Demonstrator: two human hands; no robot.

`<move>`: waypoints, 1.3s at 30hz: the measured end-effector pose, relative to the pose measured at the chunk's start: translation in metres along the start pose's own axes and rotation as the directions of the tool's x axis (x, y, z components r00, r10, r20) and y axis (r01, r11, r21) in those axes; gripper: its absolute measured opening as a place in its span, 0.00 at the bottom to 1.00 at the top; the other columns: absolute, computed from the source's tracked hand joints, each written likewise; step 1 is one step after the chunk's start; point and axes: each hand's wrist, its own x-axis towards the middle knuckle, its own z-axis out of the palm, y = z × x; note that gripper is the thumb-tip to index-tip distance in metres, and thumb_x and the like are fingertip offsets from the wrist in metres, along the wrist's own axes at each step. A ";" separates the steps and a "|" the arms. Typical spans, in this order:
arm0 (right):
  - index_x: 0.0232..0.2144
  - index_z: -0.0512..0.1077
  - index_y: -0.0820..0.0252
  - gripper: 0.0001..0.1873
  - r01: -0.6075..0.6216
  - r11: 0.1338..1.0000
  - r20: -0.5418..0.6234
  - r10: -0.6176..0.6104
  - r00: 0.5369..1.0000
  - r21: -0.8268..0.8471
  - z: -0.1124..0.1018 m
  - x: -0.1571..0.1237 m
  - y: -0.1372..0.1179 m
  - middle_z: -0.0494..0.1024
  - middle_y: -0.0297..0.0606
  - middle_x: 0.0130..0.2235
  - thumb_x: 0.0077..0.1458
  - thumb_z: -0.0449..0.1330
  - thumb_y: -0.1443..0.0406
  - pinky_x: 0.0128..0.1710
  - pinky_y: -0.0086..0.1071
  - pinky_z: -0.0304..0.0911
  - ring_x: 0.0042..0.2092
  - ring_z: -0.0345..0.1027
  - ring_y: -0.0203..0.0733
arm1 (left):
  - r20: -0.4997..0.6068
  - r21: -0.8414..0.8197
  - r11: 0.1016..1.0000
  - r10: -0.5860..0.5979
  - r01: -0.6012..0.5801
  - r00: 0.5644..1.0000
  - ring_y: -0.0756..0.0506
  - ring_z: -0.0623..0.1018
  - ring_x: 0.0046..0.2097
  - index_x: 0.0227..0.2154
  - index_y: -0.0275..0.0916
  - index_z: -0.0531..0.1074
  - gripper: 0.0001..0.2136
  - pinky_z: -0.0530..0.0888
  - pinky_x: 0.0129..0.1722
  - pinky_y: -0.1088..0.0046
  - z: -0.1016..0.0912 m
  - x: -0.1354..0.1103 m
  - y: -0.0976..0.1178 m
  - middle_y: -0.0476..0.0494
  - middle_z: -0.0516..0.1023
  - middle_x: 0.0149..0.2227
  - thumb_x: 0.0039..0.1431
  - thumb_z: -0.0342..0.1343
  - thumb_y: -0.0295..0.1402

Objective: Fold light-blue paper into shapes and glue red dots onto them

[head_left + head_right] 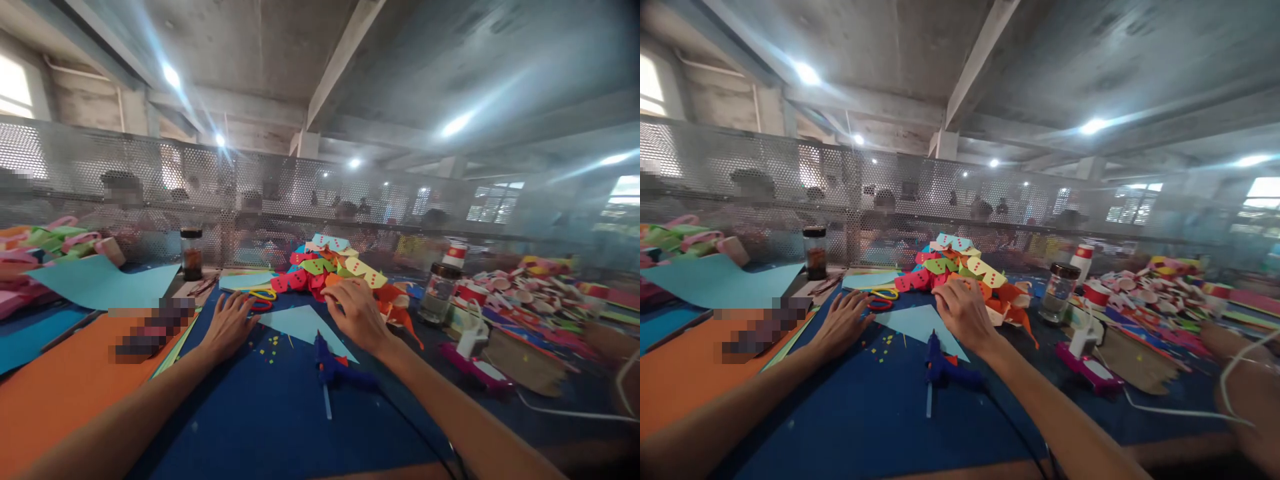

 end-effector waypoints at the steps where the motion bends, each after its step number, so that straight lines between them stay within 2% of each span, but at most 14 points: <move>1: 0.39 0.72 0.55 0.08 -0.016 1.000 -0.019 0.016 1.000 -0.003 0.004 -0.004 0.003 0.80 0.38 0.37 0.64 0.53 0.69 0.50 0.45 0.57 0.41 0.72 0.47 | 0.005 0.000 1.000 -0.002 0.002 1.000 0.35 0.63 0.66 0.57 0.42 0.68 0.18 0.54 0.65 0.46 0.000 0.000 0.000 0.38 0.71 0.62 0.68 0.48 0.40; 4: 0.38 0.71 0.55 0.08 -0.050 0.999 -0.051 0.050 0.997 -0.005 0.015 -0.014 0.014 0.80 0.38 0.36 0.63 0.53 0.70 0.47 0.44 0.59 0.39 0.73 0.47 | 0.021 -0.003 1.000 0.003 -0.003 1.000 0.35 0.64 0.66 0.57 0.42 0.68 0.18 0.55 0.65 0.47 -0.001 0.000 -0.001 0.38 0.72 0.61 0.69 0.46 0.41; 8: 0.37 0.72 0.55 0.08 -0.063 0.998 -0.035 0.063 0.997 -0.006 0.019 -0.024 0.022 0.80 0.37 0.35 0.63 0.53 0.70 0.47 0.44 0.59 0.38 0.73 0.46 | 0.044 -0.016 1.000 -0.004 0.004 0.999 0.35 0.64 0.65 0.57 0.42 0.68 0.19 0.54 0.65 0.46 -0.003 0.000 -0.001 0.38 0.72 0.60 0.69 0.46 0.42; 14: 0.37 0.72 0.55 0.08 -0.085 0.996 -0.006 0.085 0.996 -0.001 0.019 -0.029 0.021 0.80 0.37 0.35 0.63 0.53 0.70 0.47 0.43 0.59 0.38 0.73 0.46 | 0.080 -0.028 0.999 -0.028 0.031 0.996 0.35 0.66 0.64 0.54 0.42 0.71 0.17 0.54 0.64 0.44 -0.002 0.001 -0.001 0.39 0.74 0.59 0.69 0.46 0.42; 22: 0.37 0.71 0.55 0.08 -0.085 0.996 0.030 0.084 0.996 0.016 0.022 -0.030 0.019 0.80 0.38 0.35 0.62 0.53 0.70 0.45 0.43 0.60 0.39 0.73 0.47 | 0.124 -0.026 0.998 -0.046 0.049 0.991 0.34 0.72 0.59 0.50 0.41 0.73 0.17 0.56 0.62 0.43 -0.003 0.000 -0.002 0.37 0.78 0.54 0.69 0.45 0.43; 28: 0.37 0.71 0.55 0.08 -0.089 0.996 0.031 0.088 0.996 0.032 0.021 -0.030 0.019 0.80 0.37 0.35 0.63 0.53 0.70 0.46 0.43 0.60 0.39 0.73 0.47 | 0.143 -0.043 0.997 -0.050 0.057 0.988 0.35 0.72 0.58 0.46 0.42 0.75 0.17 0.56 0.62 0.43 -0.001 0.000 -0.006 0.39 0.80 0.50 0.69 0.44 0.43; 32: 0.37 0.71 0.55 0.08 -0.093 0.995 0.037 0.092 0.995 0.043 0.022 -0.030 0.017 0.80 0.37 0.35 0.62 0.53 0.70 0.46 0.42 0.60 0.39 0.73 0.46 | 0.151 -0.063 0.997 -0.043 0.053 0.988 0.34 0.73 0.58 0.50 0.43 0.75 0.17 0.58 0.61 0.42 -0.001 0.001 -0.007 0.39 0.79 0.53 0.69 0.45 0.42; 35: 0.37 0.71 0.55 0.08 -0.099 0.994 0.048 0.096 0.994 0.053 0.023 -0.031 0.016 0.80 0.37 0.36 0.62 0.53 0.71 0.46 0.42 0.60 0.39 0.73 0.46 | 0.170 -0.095 0.995 0.006 0.011 0.985 0.36 0.70 0.61 0.55 0.48 0.72 0.17 0.59 0.62 0.44 -0.001 0.000 -0.007 0.43 0.76 0.58 0.69 0.46 0.42; 39: 0.37 0.72 0.55 0.09 -0.108 0.992 0.083 0.102 0.991 0.070 0.022 -0.031 0.014 0.80 0.37 0.35 0.62 0.53 0.71 0.46 0.42 0.59 0.38 0.73 0.45 | 0.196 -0.132 0.991 0.059 -0.033 0.979 0.36 0.67 0.64 0.54 0.53 0.73 0.16 0.58 0.62 0.42 0.001 0.000 -0.007 0.48 0.73 0.61 0.69 0.46 0.42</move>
